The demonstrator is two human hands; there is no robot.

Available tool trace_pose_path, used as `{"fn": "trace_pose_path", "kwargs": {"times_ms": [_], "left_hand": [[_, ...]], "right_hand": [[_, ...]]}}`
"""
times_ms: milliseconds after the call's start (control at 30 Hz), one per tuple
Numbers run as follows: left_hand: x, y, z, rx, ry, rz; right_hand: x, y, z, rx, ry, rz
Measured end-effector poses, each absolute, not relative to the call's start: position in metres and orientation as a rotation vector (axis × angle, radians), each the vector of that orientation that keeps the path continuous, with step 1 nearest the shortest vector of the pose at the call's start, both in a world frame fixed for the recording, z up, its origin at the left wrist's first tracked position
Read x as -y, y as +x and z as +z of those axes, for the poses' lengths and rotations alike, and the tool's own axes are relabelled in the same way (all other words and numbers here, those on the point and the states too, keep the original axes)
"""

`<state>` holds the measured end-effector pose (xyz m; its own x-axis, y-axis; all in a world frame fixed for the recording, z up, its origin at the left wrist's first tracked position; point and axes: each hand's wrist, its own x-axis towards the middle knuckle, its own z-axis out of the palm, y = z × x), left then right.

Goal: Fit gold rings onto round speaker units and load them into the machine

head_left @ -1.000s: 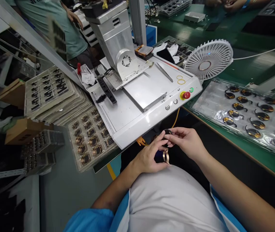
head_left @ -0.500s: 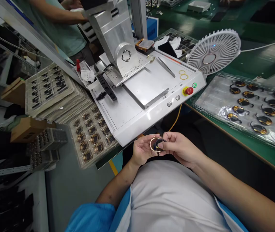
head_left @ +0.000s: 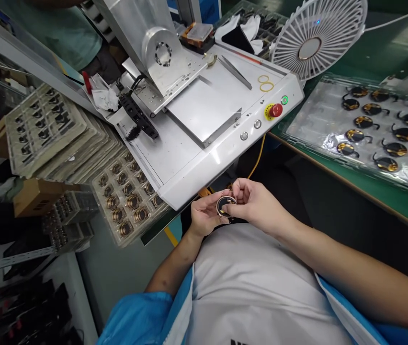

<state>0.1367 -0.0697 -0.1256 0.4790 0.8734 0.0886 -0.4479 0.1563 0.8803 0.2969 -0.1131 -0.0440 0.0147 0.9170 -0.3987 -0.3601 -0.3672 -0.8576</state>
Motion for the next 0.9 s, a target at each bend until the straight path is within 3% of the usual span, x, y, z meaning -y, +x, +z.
{"fn": "trace_pose_path", "kwargs": {"times_ms": [900], "left_hand": [[0.074,0.132,-0.125,-0.571,1.177,1.15]], "right_hand": [[0.109,0.292,-0.064,0.556,-1.154,1.753]]}}
